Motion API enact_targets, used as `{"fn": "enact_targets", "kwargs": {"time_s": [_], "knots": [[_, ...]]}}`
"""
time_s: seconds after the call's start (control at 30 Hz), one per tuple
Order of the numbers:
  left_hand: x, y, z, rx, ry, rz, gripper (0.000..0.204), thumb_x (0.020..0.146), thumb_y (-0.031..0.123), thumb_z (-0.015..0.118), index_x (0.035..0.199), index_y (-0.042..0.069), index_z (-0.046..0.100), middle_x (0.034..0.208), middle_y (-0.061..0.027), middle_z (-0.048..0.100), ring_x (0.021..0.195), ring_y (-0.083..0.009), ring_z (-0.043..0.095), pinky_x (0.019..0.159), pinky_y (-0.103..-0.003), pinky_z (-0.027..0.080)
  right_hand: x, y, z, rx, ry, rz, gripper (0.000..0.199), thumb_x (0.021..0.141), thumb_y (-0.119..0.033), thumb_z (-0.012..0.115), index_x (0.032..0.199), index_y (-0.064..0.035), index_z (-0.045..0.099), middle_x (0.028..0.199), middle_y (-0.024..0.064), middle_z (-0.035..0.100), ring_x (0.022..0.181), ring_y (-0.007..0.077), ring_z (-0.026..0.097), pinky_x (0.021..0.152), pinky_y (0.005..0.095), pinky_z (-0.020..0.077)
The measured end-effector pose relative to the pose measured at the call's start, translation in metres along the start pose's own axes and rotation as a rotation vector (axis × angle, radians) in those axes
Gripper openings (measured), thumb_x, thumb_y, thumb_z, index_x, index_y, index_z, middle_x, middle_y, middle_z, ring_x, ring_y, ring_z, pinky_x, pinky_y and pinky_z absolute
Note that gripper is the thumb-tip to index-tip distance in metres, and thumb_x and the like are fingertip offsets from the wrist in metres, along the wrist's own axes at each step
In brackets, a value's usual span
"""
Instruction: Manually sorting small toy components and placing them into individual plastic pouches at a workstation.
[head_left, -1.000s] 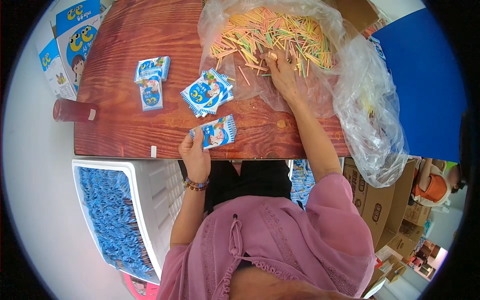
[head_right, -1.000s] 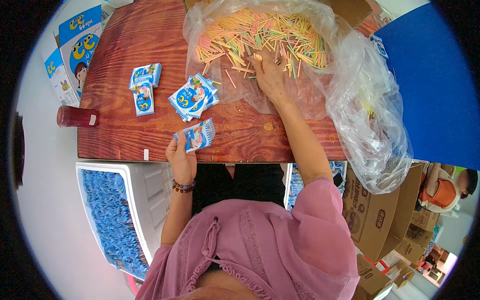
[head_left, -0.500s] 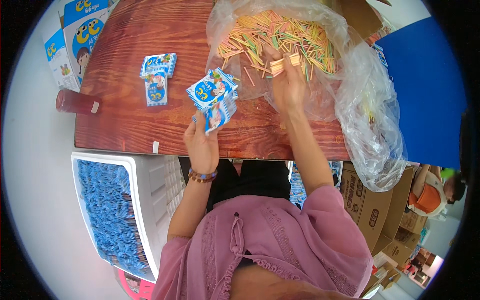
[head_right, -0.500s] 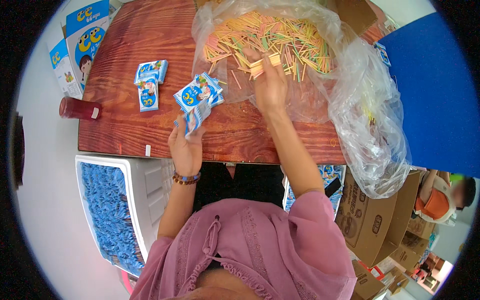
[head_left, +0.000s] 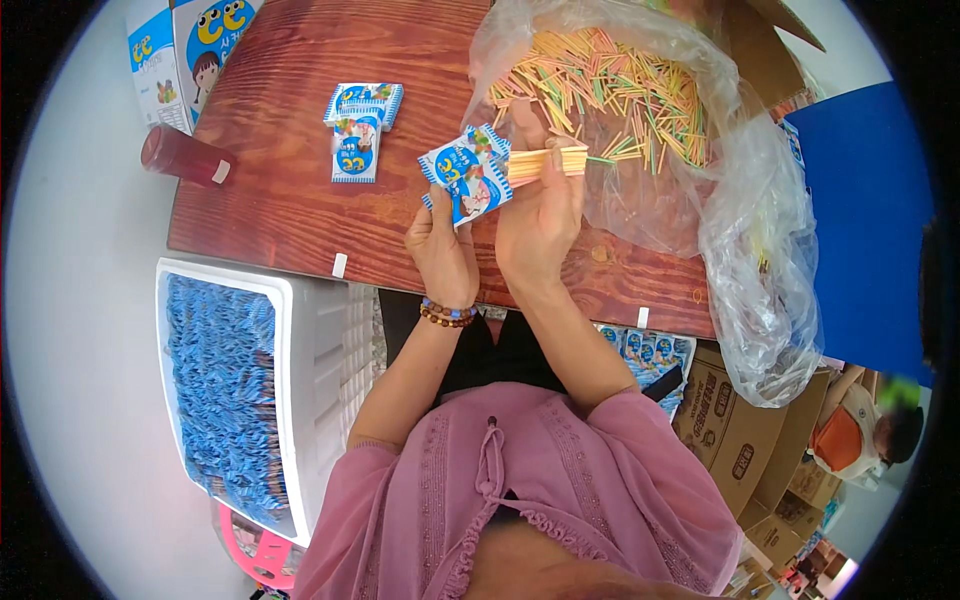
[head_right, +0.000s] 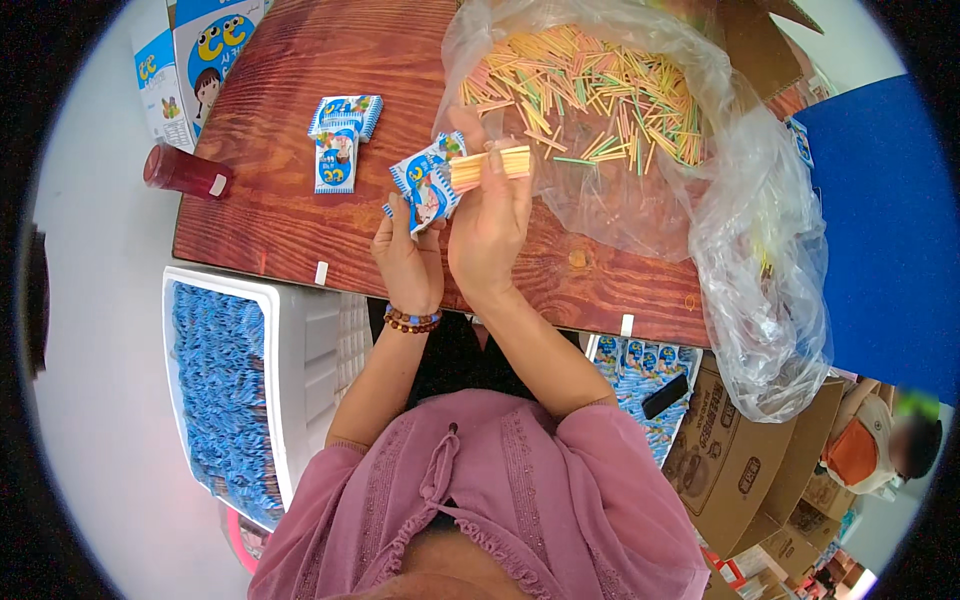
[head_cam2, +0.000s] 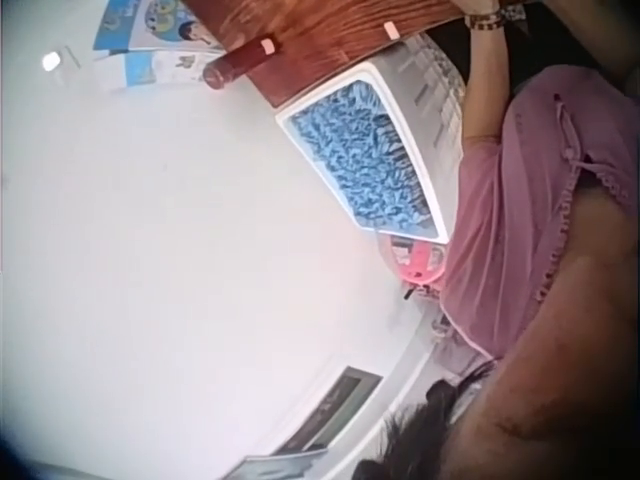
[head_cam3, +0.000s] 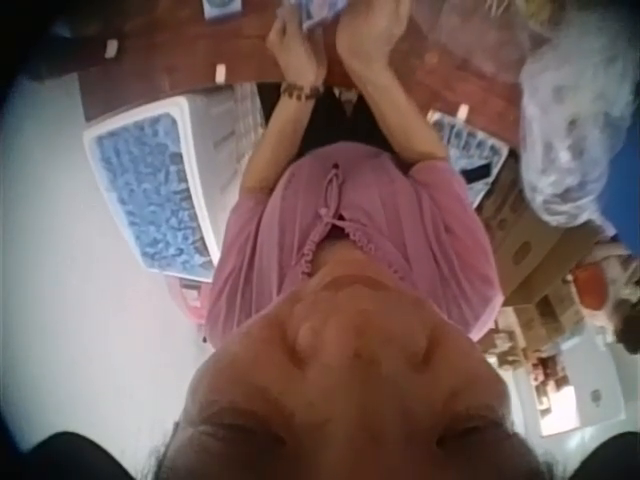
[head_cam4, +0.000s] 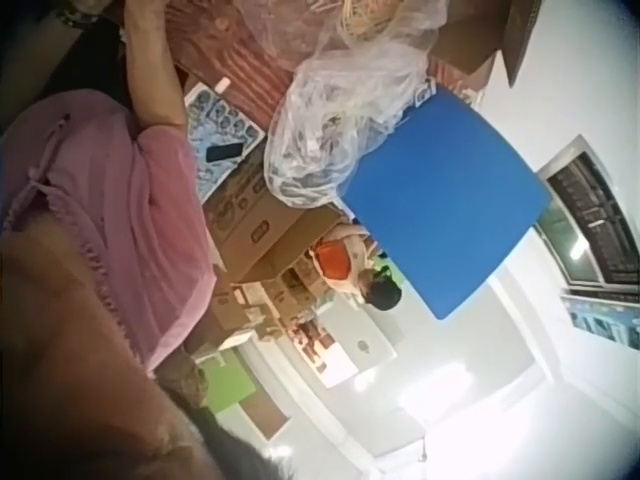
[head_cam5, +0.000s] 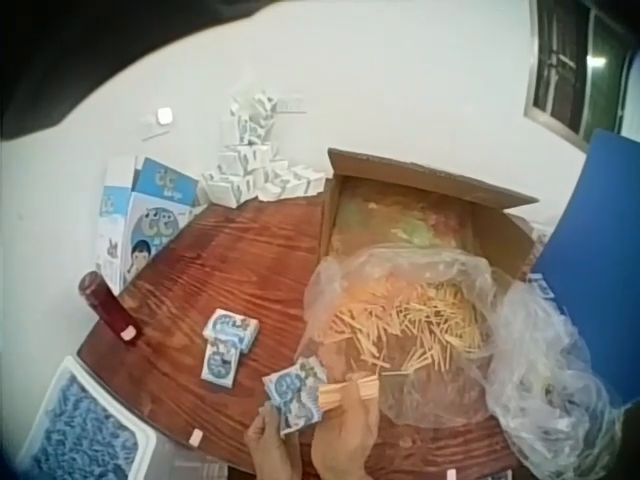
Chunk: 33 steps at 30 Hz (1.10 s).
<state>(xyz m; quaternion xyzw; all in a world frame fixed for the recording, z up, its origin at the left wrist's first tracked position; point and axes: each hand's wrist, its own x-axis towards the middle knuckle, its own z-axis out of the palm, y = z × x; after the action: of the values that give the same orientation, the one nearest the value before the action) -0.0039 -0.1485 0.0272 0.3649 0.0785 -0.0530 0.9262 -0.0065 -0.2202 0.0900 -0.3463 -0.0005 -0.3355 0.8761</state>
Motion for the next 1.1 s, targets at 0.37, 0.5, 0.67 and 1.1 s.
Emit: {"fn": "enact_targets", "kwargs": {"time_s": [0.37, 0.5, 0.67, 1.1], "knots": [[0.000, 0.001, -0.003, -0.051, 0.029, 0.056, 0.023, 0.095, 0.028, 0.056, 0.095, 0.006, 0.064, 0.094, -0.0016, 0.068, 0.084, -0.0088, 0.062, 0.071, -0.025, 0.049, -0.012, 0.011, -0.007, -0.085, 0.113, 0.008, 0.023, 0.097, -0.013, 0.041, 0.116, -0.0009, 0.045, 0.135, 0.0198, 0.049, 0.115, 0.0198, 0.050, 0.097, 0.0353, 0.0384], [0.001, 0.000, -0.008, -0.070, -0.016, 0.038, 0.023, 0.098, 0.022, 0.052, 0.098, 0.001, 0.062, 0.098, -0.0042, 0.066, 0.089, -0.0092, 0.062, 0.079, -0.026, 0.050, -0.021, 0.018, -0.013, -0.174, 0.105, 0.040, 0.021, 0.097, -0.013, 0.041, 0.115, -0.0012, 0.045, 0.134, 0.0200, 0.049, 0.115, 0.0195, 0.050, 0.098, 0.0349, 0.0383], [0.004, 0.000, -0.010, -0.114, -0.021, 0.019, 0.022, 0.098, 0.020, 0.051, 0.100, 0.001, 0.062, 0.100, -0.0045, 0.066, 0.090, -0.0104, 0.062, 0.081, -0.027, 0.050, -0.025, 0.014, -0.013, -0.323, -0.067, 0.126, 0.026, 0.099, -0.015, 0.039, 0.118, -0.0001, 0.048, 0.139, 0.0162, 0.045, 0.127, 0.0196, 0.041, 0.105, 0.0330, 0.0304], [0.010, 0.026, -0.027, -0.294, -0.159, -0.103, 0.037, 0.099, 0.030, 0.048, 0.122, 0.002, 0.050, 0.120, -0.0083, 0.059, 0.108, -0.0215, 0.059, 0.094, -0.039, 0.048, 0.008, 0.007, -0.023, -0.960, -0.532, 0.148, 0.038, 0.091, -0.021, 0.061, 0.123, -0.0009, 0.052, 0.121, 0.0098, 0.057, 0.108, 0.0136, 0.055, 0.089, 0.0280, 0.0447]]}}
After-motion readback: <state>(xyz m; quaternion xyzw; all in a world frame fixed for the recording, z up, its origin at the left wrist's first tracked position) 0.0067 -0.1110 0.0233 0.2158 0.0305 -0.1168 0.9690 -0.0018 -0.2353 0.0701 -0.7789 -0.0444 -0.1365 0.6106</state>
